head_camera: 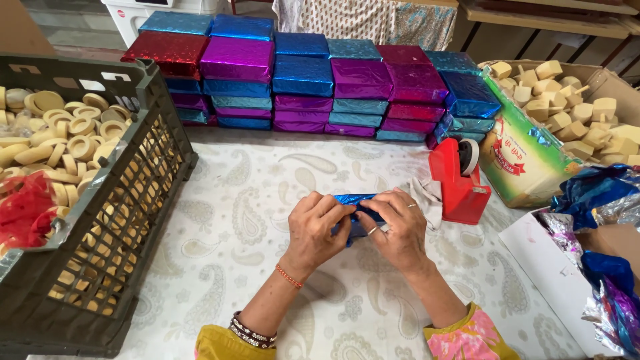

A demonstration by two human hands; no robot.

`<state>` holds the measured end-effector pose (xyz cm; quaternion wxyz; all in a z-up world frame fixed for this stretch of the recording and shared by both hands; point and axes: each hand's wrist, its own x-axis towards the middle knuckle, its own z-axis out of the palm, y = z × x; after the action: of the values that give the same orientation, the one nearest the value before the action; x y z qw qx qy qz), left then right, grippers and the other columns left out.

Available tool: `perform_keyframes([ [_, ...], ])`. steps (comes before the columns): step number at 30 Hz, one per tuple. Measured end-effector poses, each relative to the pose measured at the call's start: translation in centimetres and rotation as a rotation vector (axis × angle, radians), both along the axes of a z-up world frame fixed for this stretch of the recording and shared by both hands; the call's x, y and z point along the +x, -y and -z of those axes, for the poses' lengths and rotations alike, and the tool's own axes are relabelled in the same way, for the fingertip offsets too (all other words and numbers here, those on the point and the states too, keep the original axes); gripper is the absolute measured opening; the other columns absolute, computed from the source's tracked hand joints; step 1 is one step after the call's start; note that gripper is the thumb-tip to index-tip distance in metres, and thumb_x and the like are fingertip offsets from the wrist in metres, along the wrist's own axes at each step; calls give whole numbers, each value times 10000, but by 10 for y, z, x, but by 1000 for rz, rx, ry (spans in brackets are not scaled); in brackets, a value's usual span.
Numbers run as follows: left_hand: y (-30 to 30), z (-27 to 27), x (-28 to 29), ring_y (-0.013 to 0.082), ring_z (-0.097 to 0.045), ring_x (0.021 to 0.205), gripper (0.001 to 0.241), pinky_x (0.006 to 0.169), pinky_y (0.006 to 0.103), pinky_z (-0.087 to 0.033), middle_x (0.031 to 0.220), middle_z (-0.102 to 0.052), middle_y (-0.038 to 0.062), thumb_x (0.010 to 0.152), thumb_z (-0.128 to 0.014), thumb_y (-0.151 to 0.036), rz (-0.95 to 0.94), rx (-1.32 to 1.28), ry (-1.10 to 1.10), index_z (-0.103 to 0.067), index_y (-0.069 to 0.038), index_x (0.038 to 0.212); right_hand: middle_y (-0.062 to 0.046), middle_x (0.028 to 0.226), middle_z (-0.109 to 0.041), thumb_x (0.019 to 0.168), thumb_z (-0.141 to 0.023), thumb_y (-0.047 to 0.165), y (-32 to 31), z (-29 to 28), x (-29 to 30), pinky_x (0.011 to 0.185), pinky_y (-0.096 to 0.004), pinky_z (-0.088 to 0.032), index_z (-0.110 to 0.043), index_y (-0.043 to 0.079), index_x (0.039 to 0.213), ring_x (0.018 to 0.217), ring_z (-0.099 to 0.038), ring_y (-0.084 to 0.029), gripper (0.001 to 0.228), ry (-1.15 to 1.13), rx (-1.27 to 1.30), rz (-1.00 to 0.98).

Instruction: Wrapping small boxes in colorful metallic foil and securing with tape.

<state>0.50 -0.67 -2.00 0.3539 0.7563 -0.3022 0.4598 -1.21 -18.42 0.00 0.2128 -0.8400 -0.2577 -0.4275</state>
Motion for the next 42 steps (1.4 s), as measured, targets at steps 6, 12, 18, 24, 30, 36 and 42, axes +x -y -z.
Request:
perform_keyframes([
  [6, -9, -1, -2, 225, -598, 802, 271, 717, 372, -476, 897, -634, 37, 721, -737, -131, 56, 85, 85, -726, -94, 990, -34, 936, -682, 801, -814, 115, 1, -1, 0, 993, -446, -528, -740, 87, 950, 950, -671, -244, 169, 28, -27, -24],
  [12, -10, 16, 6, 220, -647, 909, 318, 802, 361, -503, 1058, -672, 44, 749, -761, -133, 41, 129, 145, -739, -95, 1063, -55, 956, -682, 787, -786, 66, 3, -4, 1, 966, -436, -534, -727, 72, 935, 980, -668, -270, 159, 36, -87, -57],
  [18, -11, 21, 10, 205, -665, 979, 293, 849, 348, -509, 1140, -707, 26, 812, -770, -62, 26, 139, 152, -744, -107, 1100, -66, 964, -679, 721, -766, 49, 7, -10, 0, 944, -436, -531, -746, 81, 945, 991, -664, -286, 228, 42, -135, -94],
  [24, -8, 25, 12, 195, -664, 993, 269, 886, 358, -506, 1110, -715, 1, 830, -757, -52, 11, 84, 109, -724, -132, 1085, -47, 970, -685, 748, -781, 24, 11, -3, 5, 883, -413, -549, -763, 90, 969, 982, -667, -275, 232, 30, -148, -87],
  [30, -6, 15, 6, 244, -617, 901, 509, 812, 374, -495, 1192, -687, 111, 796, -759, -45, 19, 42, -48, -676, 9, 1295, -41, 973, -687, 783, -788, 37, 11, 2, 7, 876, -411, -558, -761, 91, 976, 961, -671, -268, 202, 61, -156, -71],
  [36, -2, 17, 7, 261, -644, 1024, 372, 925, 376, -524, 1156, -677, 69, 794, -743, -34, -31, 58, 38, -719, -58, 1164, -50, 978, -691, 769, -776, 30, 12, 7, 9, 851, -410, -561, -766, 87, 987, 964, -677, -279, 226, 77, -161, -48],
  [42, -4, 18, 10, 234, -660, 1030, 276, 977, 415, -496, 1084, -692, 42, 830, -753, -42, -33, 58, 63, -731, -62, 1104, -78, 1060, -709, 817, -695, -20, 20, 15, 12, 876, -378, -567, -741, 66, 1046, 996, -691, -276, 250, 72, 45, -40],
])
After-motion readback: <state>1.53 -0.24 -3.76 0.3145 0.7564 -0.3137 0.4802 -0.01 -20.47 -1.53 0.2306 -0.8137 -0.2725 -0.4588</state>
